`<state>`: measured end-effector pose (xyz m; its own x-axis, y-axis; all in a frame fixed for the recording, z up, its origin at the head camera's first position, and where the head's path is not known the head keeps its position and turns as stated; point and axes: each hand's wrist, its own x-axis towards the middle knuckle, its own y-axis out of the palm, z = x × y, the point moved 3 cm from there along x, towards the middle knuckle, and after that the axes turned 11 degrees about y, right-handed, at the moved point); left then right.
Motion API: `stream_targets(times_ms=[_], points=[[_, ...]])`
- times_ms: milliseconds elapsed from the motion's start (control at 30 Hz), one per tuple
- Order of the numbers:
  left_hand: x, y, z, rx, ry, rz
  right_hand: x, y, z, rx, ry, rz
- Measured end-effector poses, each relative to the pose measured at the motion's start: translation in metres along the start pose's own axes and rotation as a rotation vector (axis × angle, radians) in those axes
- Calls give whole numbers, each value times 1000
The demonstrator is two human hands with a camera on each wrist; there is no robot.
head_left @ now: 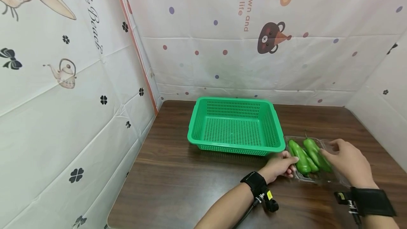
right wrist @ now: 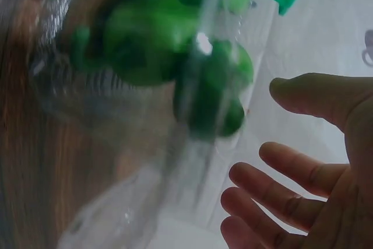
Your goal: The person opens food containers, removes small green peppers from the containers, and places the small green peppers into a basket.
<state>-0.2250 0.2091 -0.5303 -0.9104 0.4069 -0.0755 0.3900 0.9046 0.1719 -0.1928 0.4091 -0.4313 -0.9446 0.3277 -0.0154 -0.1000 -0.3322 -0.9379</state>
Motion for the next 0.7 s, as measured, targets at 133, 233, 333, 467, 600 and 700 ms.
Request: stream_targets(times_ms=[133,233,333,467,600,700], points=[[1,0,2,-12,6,-2,4,9,7,-11,-23,33],[0,-1,1,-25,12,0,5,15,11,-14,-38,27],[-1,-1,0,-33,13,9,5,20,15,-11,-52,-11],[-3,-1,-3,-34,13,15,4,26,20,-31,-57,-66],[-3,-1,-4,-29,10,10,4,30,23,-72,-44,-69],[-3,-1,-4,-18,2,2,2,33,25,-86,-32,-56]])
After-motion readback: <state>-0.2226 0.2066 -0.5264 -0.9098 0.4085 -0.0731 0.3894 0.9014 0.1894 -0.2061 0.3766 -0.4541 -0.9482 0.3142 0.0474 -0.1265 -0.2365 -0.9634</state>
